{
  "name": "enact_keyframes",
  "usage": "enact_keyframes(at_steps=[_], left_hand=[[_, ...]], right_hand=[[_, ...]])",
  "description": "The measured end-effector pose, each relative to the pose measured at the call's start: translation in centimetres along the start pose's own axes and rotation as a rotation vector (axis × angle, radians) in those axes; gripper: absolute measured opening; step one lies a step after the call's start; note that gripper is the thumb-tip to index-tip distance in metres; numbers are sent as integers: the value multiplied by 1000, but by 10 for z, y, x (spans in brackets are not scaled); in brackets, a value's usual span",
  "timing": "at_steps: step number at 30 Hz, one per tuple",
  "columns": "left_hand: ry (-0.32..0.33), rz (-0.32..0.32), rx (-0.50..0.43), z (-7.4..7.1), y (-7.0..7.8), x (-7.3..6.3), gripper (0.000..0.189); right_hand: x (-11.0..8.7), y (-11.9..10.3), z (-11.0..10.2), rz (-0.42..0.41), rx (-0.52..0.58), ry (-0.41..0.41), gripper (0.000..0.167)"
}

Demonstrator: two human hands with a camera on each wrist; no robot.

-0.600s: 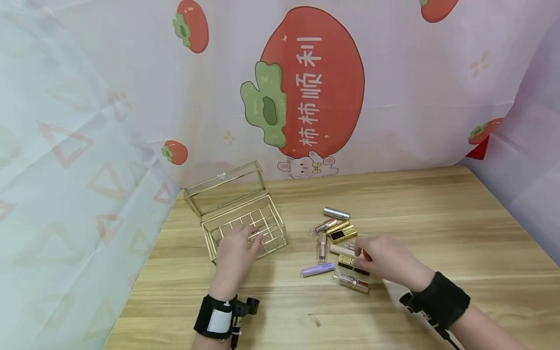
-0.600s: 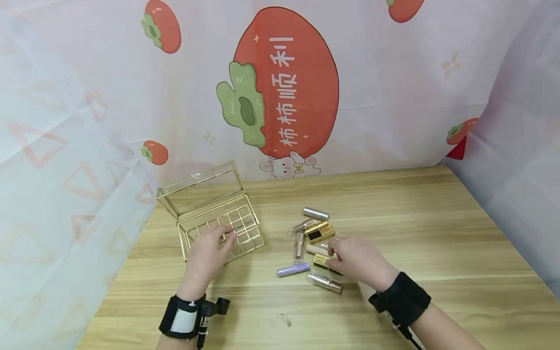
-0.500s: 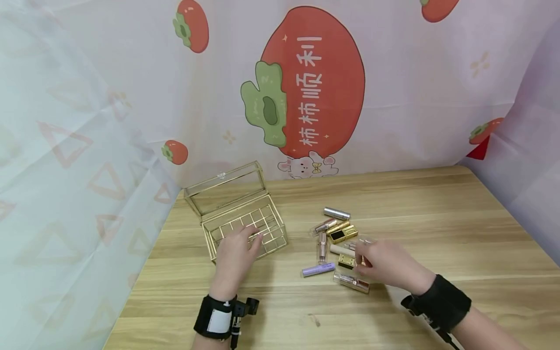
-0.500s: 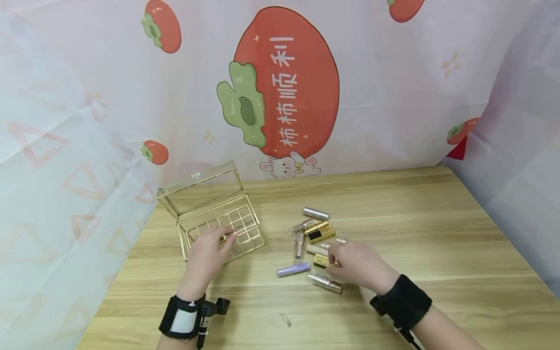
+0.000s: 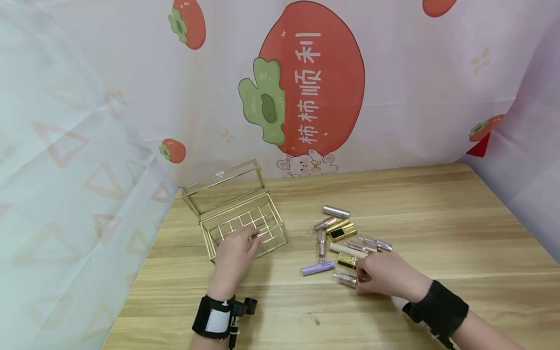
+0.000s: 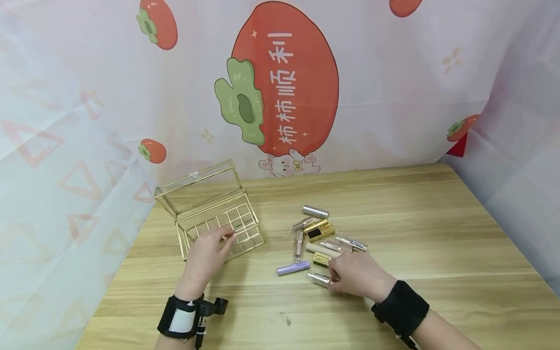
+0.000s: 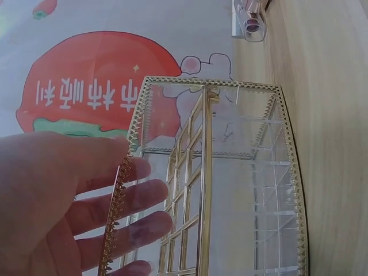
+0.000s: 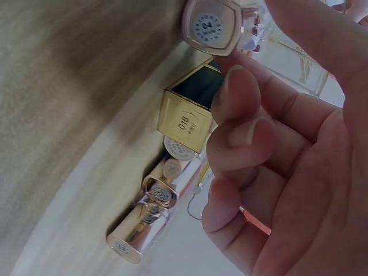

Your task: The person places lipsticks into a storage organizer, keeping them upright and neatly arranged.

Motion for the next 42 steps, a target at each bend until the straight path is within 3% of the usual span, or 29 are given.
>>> enact_keyframes(at_steps=[10,25,33,42], left_hand=[[12,32,21,3,2,0,12],[32,67,28,5,2,-2,10],[29,69,24,5,3,-2,14],[18,44,-17,-1,-1,-3,21]], right_hand=[[1,1,8,13,-4,-32,32],[2,1,4,3,-21,19,28],[0,-1,-4,-30,-35,87,29],[-6,0,-25,-29,-26,191,15]])
Point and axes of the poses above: each hand's wrist, its own x-axis towards the middle knuckle, its own z-axis out of the palm, y = z × x, the point moved 10 cm from there along x, towards the middle knuckle, and after that the axes turned 13 degrees about -y, right-handed, at the moved point
